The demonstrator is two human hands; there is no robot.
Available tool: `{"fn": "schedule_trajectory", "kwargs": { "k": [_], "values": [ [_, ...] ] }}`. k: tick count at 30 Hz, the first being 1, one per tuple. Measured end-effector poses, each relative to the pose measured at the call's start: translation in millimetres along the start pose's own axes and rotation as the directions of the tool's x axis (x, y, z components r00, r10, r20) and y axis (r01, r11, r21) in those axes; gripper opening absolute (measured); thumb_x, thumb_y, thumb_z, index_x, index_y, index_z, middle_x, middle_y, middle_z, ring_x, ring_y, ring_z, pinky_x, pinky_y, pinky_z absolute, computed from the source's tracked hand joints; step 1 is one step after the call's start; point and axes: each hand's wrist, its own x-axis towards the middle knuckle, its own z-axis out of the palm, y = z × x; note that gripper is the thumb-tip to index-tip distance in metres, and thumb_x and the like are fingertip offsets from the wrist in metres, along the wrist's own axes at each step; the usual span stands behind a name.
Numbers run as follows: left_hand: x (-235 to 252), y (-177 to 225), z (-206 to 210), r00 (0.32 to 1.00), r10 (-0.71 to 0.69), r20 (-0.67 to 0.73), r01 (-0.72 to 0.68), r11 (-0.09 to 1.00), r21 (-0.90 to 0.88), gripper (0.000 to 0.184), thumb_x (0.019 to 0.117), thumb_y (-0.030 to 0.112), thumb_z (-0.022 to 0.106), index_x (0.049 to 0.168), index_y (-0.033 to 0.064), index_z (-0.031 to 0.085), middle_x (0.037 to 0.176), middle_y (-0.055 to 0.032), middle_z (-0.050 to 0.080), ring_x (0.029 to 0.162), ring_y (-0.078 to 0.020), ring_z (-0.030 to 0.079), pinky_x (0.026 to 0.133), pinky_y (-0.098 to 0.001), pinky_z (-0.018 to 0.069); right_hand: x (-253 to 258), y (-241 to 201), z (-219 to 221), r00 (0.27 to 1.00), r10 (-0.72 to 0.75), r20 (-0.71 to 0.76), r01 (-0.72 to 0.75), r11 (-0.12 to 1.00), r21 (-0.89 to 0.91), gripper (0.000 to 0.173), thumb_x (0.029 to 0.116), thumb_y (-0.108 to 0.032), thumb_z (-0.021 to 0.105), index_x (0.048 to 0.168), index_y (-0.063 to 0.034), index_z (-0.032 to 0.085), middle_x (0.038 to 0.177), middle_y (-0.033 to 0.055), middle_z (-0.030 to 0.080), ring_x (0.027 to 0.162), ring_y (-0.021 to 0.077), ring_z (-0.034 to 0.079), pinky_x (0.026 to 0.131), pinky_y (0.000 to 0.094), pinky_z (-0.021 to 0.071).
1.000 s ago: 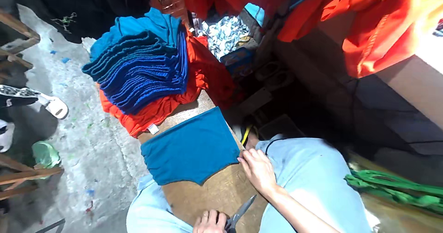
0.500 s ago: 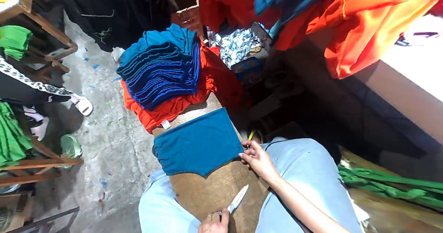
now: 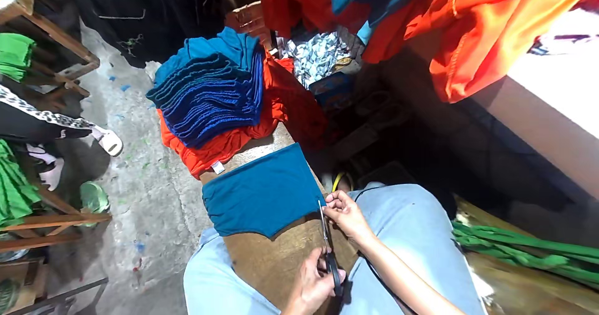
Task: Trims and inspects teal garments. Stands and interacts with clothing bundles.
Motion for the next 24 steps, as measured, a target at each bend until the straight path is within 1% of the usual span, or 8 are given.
{"fn": "schedule_trajectory", "kwargs": {
  "k": [4,7,11,13,15,18,20,24],
  "values": [
    [17,15,9,0.994,0.019,-0.107,-0.028,0.996,-0.087,0.061,0.0926,0.017,0.067,0.145,-0.0035,0.044,0.108,-0.0143,0.065,0.086,-0.0202,0.068,0.074,-0.0361,0.0596,0,3,0,1.0,-0.014,0.015,0.014,1.0,0.02,0.019,0.0942,0.003,0.066,0.11,-0.0003,0.056,0.082,0.0071,0.06,0.065,0.0132,0.058,0.061,0.0293,0.0518],
    [25,19,13,0.991,0.025,-0.128,-0.039,0.993,-0.109,0.058,0.0931,0.015,0.066,0.143,-0.0036,0.045,0.106,-0.0136,0.065,0.085,-0.019,0.068,0.074,-0.0342,0.0598,-1,2,1,1.0,-0.013,0.019,0.013,0.999,0.042,0.017,0.0946,0.003,0.065,0.109,-0.0002,0.057,0.08,0.0067,0.059,0.062,0.0124,0.058,0.06,0.0283,0.0516],
    [26,18,17,0.991,0.015,-0.131,-0.031,0.992,-0.126,0.055,0.0932,0.01,0.066,0.142,-0.0051,0.045,0.101,-0.0125,0.063,0.08,-0.0176,0.067,0.071,-0.033,0.0596,-1,2,0,1.0,-0.009,0.023,0.008,0.999,0.046,0.015,0.0944,0.004,0.065,0.107,-0.0003,0.056,0.08,0.0073,0.059,0.061,0.0126,0.058,0.059,0.028,0.0521],
    [24,21,22,0.989,-0.001,-0.151,-0.024,0.986,-0.166,0.051,0.0937,0.004,0.065,0.14,-0.0061,0.046,0.096,-0.012,0.062,0.076,-0.0174,0.068,0.066,-0.0332,0.0611,-1,2,0,1.0,-0.007,0.025,0.006,0.999,0.042,0.016,0.0945,0.003,0.065,0.107,-0.0003,0.056,0.081,0.0075,0.059,0.062,0.0128,0.058,0.059,0.0284,0.0521],
    [24,22,27,0.985,-0.016,-0.169,-0.016,0.983,-0.185,0.049,0.0941,0.0,0.064,0.139,-0.0065,0.046,0.095,-0.0126,0.063,0.073,-0.0173,0.069,0.064,-0.0328,0.0617,-1,3,0,1.0,-0.014,0.025,0.013,0.999,0.034,0.015,0.0943,0.002,0.066,0.106,-0.0008,0.057,0.081,0.0073,0.06,0.063,0.0129,0.059,0.06,0.0285,0.0521],
    [25,21,28,0.985,-0.019,-0.173,-0.011,0.986,-0.169,0.049,0.0942,0.0,0.065,0.139,-0.006,0.046,0.095,-0.0129,0.065,0.071,-0.0171,0.069,0.062,-0.0321,0.0617,0,4,-1,1.0,-0.018,0.021,0.017,0.999,0.048,0.015,0.0936,0.003,0.067,0.104,-0.0014,0.057,0.08,0.0069,0.06,0.062,0.0126,0.059,0.059,0.0278,0.0521],
    [26,25,26,0.985,-0.022,-0.169,-0.009,0.984,-0.181,0.048,0.0939,0.002,0.066,0.137,-0.0054,0.047,0.094,-0.0122,0.065,0.072,-0.0175,0.07,0.062,-0.0322,0.062,0,3,-2,1.0,-0.009,0.022,0.007,0.998,0.062,0.015,0.0938,0.003,0.067,0.104,-0.0014,0.057,0.08,0.0063,0.06,0.062,0.0124,0.059,0.059,0.0276,0.0522],
    [30,42,19,0.981,-0.027,-0.191,-0.013,0.979,-0.206,0.047,0.0949,0.004,0.066,0.138,-0.0052,0.049,0.1,-0.0145,0.065,0.082,-0.0207,0.07,0.069,-0.0356,0.0618,-2,1,-3,1.0,-0.008,0.027,0.005,0.995,0.101,0.015,0.0938,0.004,0.066,0.105,-0.0007,0.056,0.079,0.0061,0.059,0.061,0.0113,0.059,0.058,0.0265,0.0527]
  ]
}}
